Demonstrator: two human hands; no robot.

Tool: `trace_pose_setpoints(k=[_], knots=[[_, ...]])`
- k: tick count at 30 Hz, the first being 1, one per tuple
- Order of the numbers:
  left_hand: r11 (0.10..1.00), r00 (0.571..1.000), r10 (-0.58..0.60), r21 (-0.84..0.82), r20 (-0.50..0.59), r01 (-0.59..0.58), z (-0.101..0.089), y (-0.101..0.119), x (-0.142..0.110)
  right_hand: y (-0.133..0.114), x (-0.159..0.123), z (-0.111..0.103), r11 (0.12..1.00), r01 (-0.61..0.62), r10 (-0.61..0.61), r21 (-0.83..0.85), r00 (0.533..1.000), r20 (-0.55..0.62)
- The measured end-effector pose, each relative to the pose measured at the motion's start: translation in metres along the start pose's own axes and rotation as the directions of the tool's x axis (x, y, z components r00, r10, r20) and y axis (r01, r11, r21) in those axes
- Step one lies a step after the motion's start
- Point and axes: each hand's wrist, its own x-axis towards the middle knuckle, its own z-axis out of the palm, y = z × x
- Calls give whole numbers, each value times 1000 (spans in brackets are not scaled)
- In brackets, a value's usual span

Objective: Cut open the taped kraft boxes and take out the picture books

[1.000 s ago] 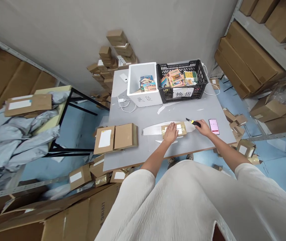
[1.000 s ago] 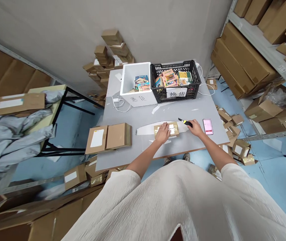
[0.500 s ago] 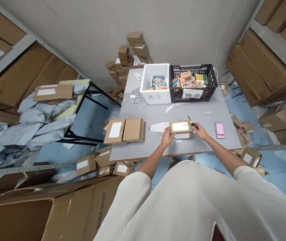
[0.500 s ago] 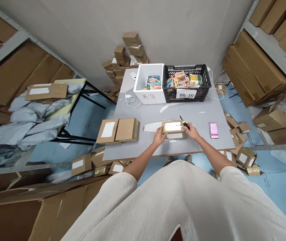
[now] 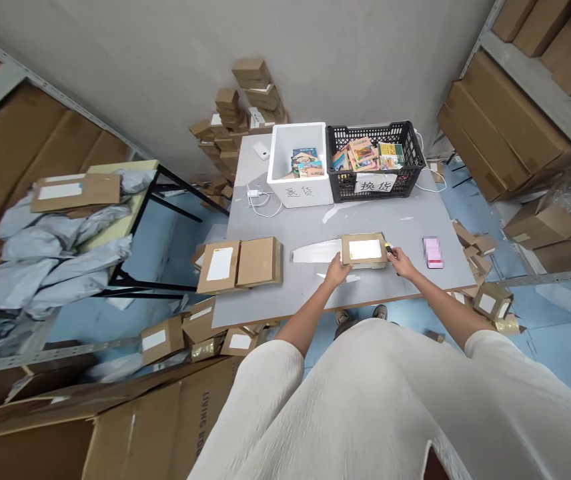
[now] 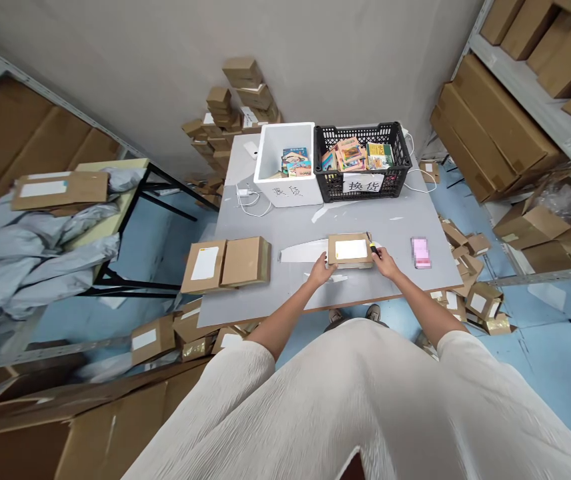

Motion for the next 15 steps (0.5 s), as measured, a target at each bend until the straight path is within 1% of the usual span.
trace_pose_setpoints(k=[3,5,7,8,12,15], knots=[[998,1000,-23,64,11,22,6,-7,-3,0,-2,4,994,-97,98,40,995,-16],[998,998,-33,63,51,30,8,-7,-5,-2,-2,5,994,-101,101,40,995,10],[998,997,-43,56,63,40,8,-3,-5,-4,-2,6,995,-82,82,47,997,5],[997,998,-48,57,45,45,7,-1,-5,-5,-2,5,996,-69,70,55,997,-15],[997,995,-47,50,-91,51,-6,13,-3,-9,3,0,995,-27,39,97,992,-118],[997,988,-53,43,-143,60,-13,22,-1,-13,7,-5,994,-27,42,103,989,-140]])
